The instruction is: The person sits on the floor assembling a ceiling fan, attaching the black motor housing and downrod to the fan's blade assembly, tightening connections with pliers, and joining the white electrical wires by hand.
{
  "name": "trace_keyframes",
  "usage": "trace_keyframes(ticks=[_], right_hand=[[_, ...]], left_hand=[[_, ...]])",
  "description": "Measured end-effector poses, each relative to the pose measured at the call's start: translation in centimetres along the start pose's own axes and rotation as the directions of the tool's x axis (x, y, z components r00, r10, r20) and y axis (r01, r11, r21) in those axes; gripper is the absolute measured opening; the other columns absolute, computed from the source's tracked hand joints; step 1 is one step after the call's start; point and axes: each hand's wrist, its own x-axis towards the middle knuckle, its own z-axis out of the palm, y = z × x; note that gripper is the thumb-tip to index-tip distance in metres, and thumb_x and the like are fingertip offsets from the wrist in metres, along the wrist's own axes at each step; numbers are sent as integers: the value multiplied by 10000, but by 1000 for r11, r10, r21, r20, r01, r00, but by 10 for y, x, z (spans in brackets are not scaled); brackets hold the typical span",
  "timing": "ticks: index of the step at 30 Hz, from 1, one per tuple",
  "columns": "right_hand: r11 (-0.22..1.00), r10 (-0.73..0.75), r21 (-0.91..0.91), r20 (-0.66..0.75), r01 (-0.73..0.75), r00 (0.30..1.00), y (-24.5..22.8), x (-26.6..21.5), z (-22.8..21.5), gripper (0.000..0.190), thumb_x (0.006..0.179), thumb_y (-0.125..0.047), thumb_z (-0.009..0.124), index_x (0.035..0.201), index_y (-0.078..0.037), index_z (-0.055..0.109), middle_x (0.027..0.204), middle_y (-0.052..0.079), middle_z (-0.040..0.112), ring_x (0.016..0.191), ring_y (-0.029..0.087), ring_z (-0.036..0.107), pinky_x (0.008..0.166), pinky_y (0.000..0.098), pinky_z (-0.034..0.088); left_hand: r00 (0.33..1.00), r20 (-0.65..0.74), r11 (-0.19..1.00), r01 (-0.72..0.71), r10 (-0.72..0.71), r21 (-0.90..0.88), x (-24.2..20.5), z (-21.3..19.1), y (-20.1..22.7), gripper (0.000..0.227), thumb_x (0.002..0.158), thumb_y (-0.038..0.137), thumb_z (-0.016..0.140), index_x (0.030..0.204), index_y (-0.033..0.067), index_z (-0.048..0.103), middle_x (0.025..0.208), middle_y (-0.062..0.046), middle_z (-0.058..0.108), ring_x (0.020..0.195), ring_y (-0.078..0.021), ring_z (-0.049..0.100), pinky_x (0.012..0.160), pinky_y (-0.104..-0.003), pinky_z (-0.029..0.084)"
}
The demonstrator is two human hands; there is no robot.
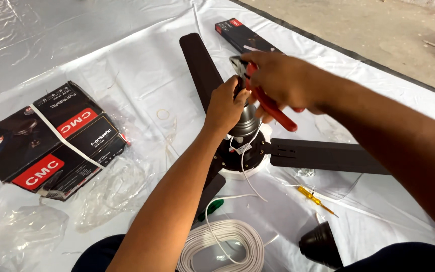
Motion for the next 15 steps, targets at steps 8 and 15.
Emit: trace_keyframes(ticks=[8,15], right_hand=[[993,36,-113,-46,-41,998,0,-4,-1,544,1030,-222,447,1564,-282,363,972,108,730,662,233,741,483,354,458],[991,-52,-128,-76,42,996,-1,-7,4,607,936,-186,456,1535,-241,377,916,113,716,606,227,709,464,342,517]], left_hand=[[1000,-8,999,-20,21,31,0,-1,6,215,958,174,676,959,-15,573,845,-195,690,763,-332,708,696,-427,511],[996,-35,996,-81,82,29,0,0,-4,188,948,131,683,991,-17,577,868,-210,679,798,-374,693,713,-441,512]])
